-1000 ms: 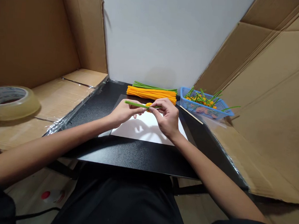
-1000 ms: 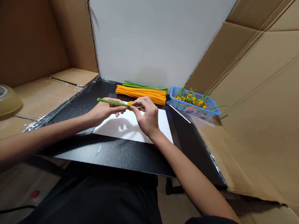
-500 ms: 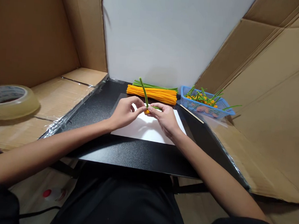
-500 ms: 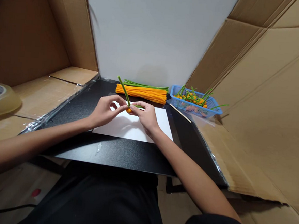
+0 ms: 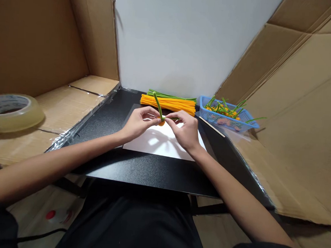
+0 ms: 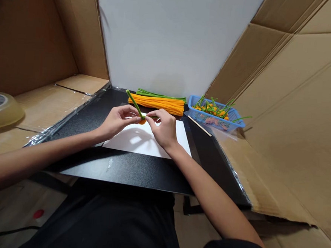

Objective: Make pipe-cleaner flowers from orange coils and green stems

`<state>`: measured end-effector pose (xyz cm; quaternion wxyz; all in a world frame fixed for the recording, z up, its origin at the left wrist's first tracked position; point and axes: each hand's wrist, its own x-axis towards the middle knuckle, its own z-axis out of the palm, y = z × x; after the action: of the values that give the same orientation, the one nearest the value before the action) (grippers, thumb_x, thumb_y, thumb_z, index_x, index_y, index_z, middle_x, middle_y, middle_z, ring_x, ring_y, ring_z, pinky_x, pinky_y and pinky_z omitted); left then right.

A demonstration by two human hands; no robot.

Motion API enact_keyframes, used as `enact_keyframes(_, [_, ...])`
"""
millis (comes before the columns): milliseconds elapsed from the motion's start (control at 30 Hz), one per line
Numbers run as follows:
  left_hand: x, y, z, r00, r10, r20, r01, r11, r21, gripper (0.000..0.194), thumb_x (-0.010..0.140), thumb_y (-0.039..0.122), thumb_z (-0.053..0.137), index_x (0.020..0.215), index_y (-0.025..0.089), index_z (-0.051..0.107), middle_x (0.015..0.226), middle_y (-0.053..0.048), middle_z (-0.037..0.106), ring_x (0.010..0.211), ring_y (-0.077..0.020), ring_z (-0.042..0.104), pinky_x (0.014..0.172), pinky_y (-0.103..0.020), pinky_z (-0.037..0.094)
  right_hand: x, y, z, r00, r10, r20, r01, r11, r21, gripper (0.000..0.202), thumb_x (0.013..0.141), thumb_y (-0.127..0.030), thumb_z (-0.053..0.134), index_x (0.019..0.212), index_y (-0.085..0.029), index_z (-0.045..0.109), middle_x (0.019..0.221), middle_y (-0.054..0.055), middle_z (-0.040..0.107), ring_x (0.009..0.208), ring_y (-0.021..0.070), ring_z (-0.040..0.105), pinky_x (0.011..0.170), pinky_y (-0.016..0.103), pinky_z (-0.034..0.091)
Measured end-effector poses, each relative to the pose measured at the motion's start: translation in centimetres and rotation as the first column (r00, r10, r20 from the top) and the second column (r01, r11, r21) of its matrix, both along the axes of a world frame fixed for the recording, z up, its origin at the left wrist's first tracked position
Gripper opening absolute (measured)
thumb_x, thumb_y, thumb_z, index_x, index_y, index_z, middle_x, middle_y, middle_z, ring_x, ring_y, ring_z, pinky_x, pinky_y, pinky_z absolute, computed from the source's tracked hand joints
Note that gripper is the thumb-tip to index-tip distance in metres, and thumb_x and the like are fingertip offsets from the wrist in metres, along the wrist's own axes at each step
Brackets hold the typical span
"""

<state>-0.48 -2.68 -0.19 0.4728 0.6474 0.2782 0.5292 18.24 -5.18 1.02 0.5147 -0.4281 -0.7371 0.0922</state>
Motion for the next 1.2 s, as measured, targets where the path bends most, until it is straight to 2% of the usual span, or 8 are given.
enact_keyframes(100, [-0.1, -0.1, 0.0, 1.000, -0.010, -0.019, 0.010, 1.000, 0.023, 0.035, 0.070, 0.042, 0.088, 0.084, 0.013, 0.073, 0.088, -0.009, 0.076, 0.083, -0.0213, 0.074, 0.085, -0.038, 0.061, 0.1, -0.2, 0.0, 0.998, -0.007, 0.061, 0.005, 0.999, 0.042, 0.009, 0.089, -0.027, 0.069, 0.085, -0.022, 0.075, 0.086, 0.005, 0.076, 0.077, 0.0198, 0.070, 0.072, 0.034, 0.057])
enact_keyframes(300, [-0.2, -0.7, 0.3, 0.994, 0.047, -0.101, -0.020, 0.966, 0.258, 0.029, 0.078, 0.044, 0.081, 0.080, 0.016, 0.076, 0.096, -0.011, 0.073, 0.090, -0.0208, 0.071, 0.081, -0.036, 0.062, -0.1, -0.5, -0.1, 0.992, -0.033, 0.121, 0.019, 0.993, 0.118, 0.010, 0.091, -0.026, 0.066, 0.086, -0.021, 0.075, 0.083, 0.004, 0.077, 0.072, 0.0196, 0.070, 0.072, 0.034, 0.055])
enact_keyframes(433, [-0.3, -1.0, 0.4, 0.990, 0.055, -0.127, -0.011, 0.945, 0.327, 0.027, 0.081, 0.044, 0.079, 0.084, 0.017, 0.077, 0.096, -0.011, 0.074, 0.091, -0.0205, 0.071, 0.081, -0.035, 0.063, -0.4, -0.8, -0.2, 0.994, -0.046, 0.103, 0.033, 0.992, 0.122, 0.011, 0.091, -0.026, 0.066, 0.086, -0.022, 0.075, 0.082, 0.004, 0.077, 0.071, 0.0192, 0.070, 0.072, 0.033, 0.055])
enact_keyframes(600, [-0.2, -1.1, 0.2, 0.993, 0.057, -0.101, -0.032, 0.972, 0.232, 0.035, 0.076, 0.041, 0.085, 0.098, 0.015, 0.075, 0.096, -0.009, 0.076, 0.088, -0.0205, 0.075, 0.085, -0.036, 0.064, -0.7, -1.1, -0.1, 0.998, -0.040, 0.055, 0.032, 0.989, 0.144, 0.011, 0.092, -0.026, 0.066, 0.088, -0.023, 0.076, 0.086, 0.004, 0.077, 0.075, 0.0196, 0.069, 0.072, 0.034, 0.054])
enact_keyframes(767, [0.0, -0.8, 0.2, 0.996, 0.090, -0.031, -0.085, 0.989, 0.118, 0.042, 0.070, 0.045, 0.088, 0.093, 0.014, 0.073, 0.096, -0.011, 0.076, 0.085, -0.0217, 0.075, 0.081, -0.036, 0.064, -0.2, -0.7, 0.2, 0.991, -0.084, 0.107, 0.062, 0.979, 0.194, 0.013, 0.091, -0.027, 0.068, 0.100, -0.020, 0.074, 0.095, 0.007, 0.076, 0.078, 0.0200, 0.068, 0.074, 0.034, 0.054])
enact_keyframes(867, [0.0, -0.6, 0.3, 0.992, 0.122, -0.029, -0.119, 0.991, 0.067, 0.044, 0.067, 0.046, 0.089, 0.091, 0.014, 0.073, 0.094, -0.011, 0.077, 0.086, -0.0224, 0.075, 0.079, -0.036, 0.063, 0.3, -0.3, 0.3, 0.978, -0.101, 0.180, 0.067, 0.980, 0.187, 0.011, 0.091, -0.025, 0.066, 0.095, -0.019, 0.074, 0.089, 0.007, 0.076, 0.074, 0.0196, 0.068, 0.072, 0.033, 0.053])
enact_keyframes(1000, [-0.1, -0.6, 0.2, 0.991, 0.112, -0.077, -0.107, 0.992, 0.062, 0.042, 0.065, 0.045, 0.090, 0.088, 0.014, 0.074, 0.095, -0.011, 0.077, 0.088, -0.0232, 0.074, 0.079, -0.036, 0.062, 0.3, -0.4, 0.1, 0.972, -0.105, 0.210, 0.070, 0.983, 0.167, 0.016, 0.093, -0.026, 0.061, 0.085, -0.022, 0.075, 0.080, 0.004, 0.077, 0.066, 0.0180, 0.067, 0.067, 0.031, 0.051])
enact_keyframes(1200, [-0.2, -0.8, 0.2, 0.993, 0.084, -0.078, -0.079, 0.994, 0.074, 0.041, 0.064, 0.042, 0.091, 0.088, 0.014, 0.074, 0.089, -0.009, 0.075, 0.081, -0.0198, 0.071, 0.074, -0.032, 0.061, -0.5, -0.9, -0.7, 0.983, -0.053, 0.176, 0.027, 0.989, 0.147, 0.018, 0.094, -0.027, 0.061, 0.091, -0.023, 0.078, 0.085, 0.005, 0.079, 0.068, 0.0190, 0.069, 0.068, 0.032, 0.053])
